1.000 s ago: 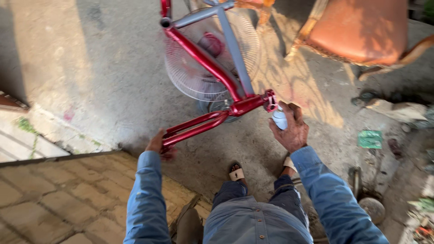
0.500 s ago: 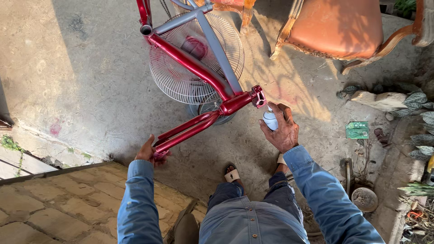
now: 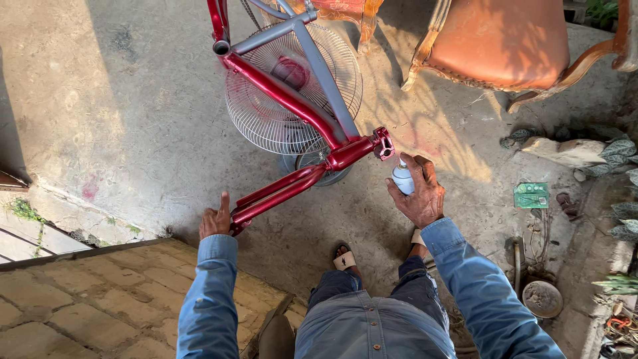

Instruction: The person spray paints a bicycle frame red using a spray can. They rotate the frame to cover all sides, including the fork and chainstay, while it rests on a fan. The frame is fully coated by the end of the clip.

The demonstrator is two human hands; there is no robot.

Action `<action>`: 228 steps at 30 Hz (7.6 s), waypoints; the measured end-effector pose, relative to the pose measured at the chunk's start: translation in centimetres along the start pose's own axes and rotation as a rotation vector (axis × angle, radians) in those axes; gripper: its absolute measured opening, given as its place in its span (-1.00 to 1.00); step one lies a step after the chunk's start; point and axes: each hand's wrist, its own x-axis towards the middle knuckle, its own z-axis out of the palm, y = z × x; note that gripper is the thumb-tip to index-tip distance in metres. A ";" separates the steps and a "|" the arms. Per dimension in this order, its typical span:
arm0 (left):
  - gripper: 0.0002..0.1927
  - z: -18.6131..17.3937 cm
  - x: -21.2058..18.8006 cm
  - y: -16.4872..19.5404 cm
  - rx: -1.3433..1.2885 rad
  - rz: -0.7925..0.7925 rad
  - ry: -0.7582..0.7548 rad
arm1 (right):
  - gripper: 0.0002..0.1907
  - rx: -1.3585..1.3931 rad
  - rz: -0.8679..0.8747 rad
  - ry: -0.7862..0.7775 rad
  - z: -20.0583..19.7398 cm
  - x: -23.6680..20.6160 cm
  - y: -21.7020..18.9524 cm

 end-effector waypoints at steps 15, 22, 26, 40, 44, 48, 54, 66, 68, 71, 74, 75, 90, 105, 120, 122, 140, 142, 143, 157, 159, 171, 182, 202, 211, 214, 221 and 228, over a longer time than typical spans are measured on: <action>0.45 -0.9 0.4 2.9 0.288 0.484 -0.709 | -0.33 -0.034 -0.012 -0.019 -0.1 0.6 -0.7; 0.40 -0.7 0.1 2.4 0.268 0.446 -0.657 | -0.35 0.087 0.081 -0.025 1.7 -0.1 -3.3; 0.34 -0.7 -1.2 0.5 0.150 0.453 -0.405 | -0.36 0.175 0.022 0.042 2.6 -1.0 -4.5; -0.84 2.4 -5.6 -6.7 -0.606 0.683 0.598 | -0.36 0.297 0.047 0.060 8.0 -3.3 -1.7; -0.89 1.8 -5.7 -6.7 -0.611 0.749 0.639 | -0.37 0.271 0.057 0.046 9.7 -3.6 -1.8; -0.89 1.9 -6.8 -5.5 -0.678 0.872 0.634 | -0.40 0.399 0.044 -0.096 10.6 -4.8 -4.9; -0.78 1.4 -7.8 -3.5 -0.459 0.982 0.717 | -0.37 0.440 -0.082 -0.100 8.1 -7.1 -8.1; -0.63 1.0 -5.5 -5.3 -0.504 0.736 0.590 | -0.39 0.321 0.084 0.066 7.8 -2.7 -4.2; -0.58 0.9 -4.9 -5.6 -0.500 0.699 0.607 | -0.36 0.426 0.003 0.042 9.0 -4.6 -5.9; -0.43 0.4 -3.4 -5.6 -0.401 0.526 0.577 | -0.36 0.429 -0.134 -0.106 10.1 -8.3 -8.3; -0.28 -0.2 -1.6 -5.1 -0.431 0.357 0.312 | -0.37 0.459 -0.082 -0.177 9.7 -10.1 -7.7; -0.23 -0.3 -1.0 -4.7 -0.468 0.309 0.192 | -0.39 0.432 -0.056 -0.156 9.3 -10.0 -7.0; -0.39 -0.7 -0.3 -2.0 -0.407 0.494 -0.442 | -0.35 0.075 0.084 0.099 1.1 -0.8 1.6; -0.58 1.3 -1.0 -2.5 0.200 0.629 -0.284 | -0.34 0.042 0.057 0.028 1.4 1.5 2.3; -0.75 2.2 -2.1 -3.5 0.104 0.651 -0.248 | -0.34 0.061 -0.015 0.075 1.4 2.5 1.9; -0.74 2.4 -1.9 -3.8 0.100 0.672 -0.227 | -0.35 0.034 0.016 0.040 1.4 2.5 1.8; -0.77 3.2 -2.0 -4.3 0.174 0.749 -0.099 | -0.42 0.062 0.015 0.018 3.4 -0.5 0.5; -0.78 3.2 -2.0 -4.4 0.167 0.756 -0.082 | -0.45 0.066 0.112 0.050 3.0 0.4 1.5; -0.79 3.3 -2.0 -4.4 0.168 0.755 -0.080 | -0.47 0.047 0.137 0.079 2.7 0.9 2.1; -0.71 4.9 -2.3 -4.7 0.241 0.991 0.237 | -0.41 0.008 0.048 0.056 3.1 -1.0 1.5; -0.71 5.0 -2.3 -4.6 0.287 0.953 0.221 | -0.39 -0.015 0.048 0.108 2.7 -0.4 2.8; 0.08 -0.5 0.6 0.2 0.229 0.778 0.179 | -0.36 -0.048 0.119 0.161 1.9 2.2 3.6; -0.63 -0.6 2.5 3.4 0.445 0.894 -0.216 | -0.36 -0.053 0.115 0.163 1.9 3.0 2.7; -0.66 0.5 1.6 1.0 0.170 0.995 -0.041 | -0.51 0.000 0.130 0.151 3.5 3.3 2.5; -0.63 0.7 0.4 0.1 0.188 1.106 0.110 | -0.41 0.009 0.102 0.171 2.5 1.1 2.6; -0.63 0.7 0.3 -0.2 0.172 1.089 0.088 | -0.39 -0.058 0.173 0.173 2.3 2.1 3.8; -0.66 1.3 -0.2 -0.5 0.214 1.115 0.139 | -0.47 0.164 0.245 0.007 3.9 1.3 2.1; -0.39 0.4 0.0 0.2 0.199 1.172 -0.019 | -0.54 0.012 0.143 0.207 2.6 1.3 3.7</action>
